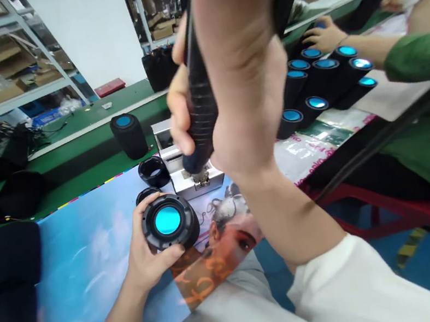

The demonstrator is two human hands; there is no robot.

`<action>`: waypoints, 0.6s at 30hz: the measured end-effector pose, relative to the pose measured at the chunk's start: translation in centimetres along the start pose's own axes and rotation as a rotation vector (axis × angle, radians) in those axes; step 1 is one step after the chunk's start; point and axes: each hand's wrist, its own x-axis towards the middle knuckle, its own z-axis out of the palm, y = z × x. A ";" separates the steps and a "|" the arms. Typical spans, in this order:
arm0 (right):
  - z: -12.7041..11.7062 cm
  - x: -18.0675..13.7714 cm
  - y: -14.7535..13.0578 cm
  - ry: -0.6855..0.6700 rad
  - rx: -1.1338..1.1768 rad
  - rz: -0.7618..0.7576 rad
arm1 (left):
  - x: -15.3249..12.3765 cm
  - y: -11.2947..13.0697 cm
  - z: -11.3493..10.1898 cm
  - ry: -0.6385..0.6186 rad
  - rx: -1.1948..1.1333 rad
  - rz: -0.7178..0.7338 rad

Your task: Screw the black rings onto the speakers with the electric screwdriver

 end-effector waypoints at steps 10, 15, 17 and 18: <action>-0.4 -1.2 7.4 0.103 0.126 0.070 | -0.1 -0.2 -0.1 0.044 0.012 -0.021; -0.5 -1.1 4.6 0.080 0.144 0.144 | 0.0 -0.3 -0.2 0.023 -0.013 -0.057; -0.3 -0.8 2.2 0.096 0.169 0.072 | 0.1 -0.5 -0.2 0.018 -0.022 -0.063; 0.0 -0.6 0.8 0.079 0.175 0.038 | 0.2 -0.6 -0.2 0.020 -0.029 -0.060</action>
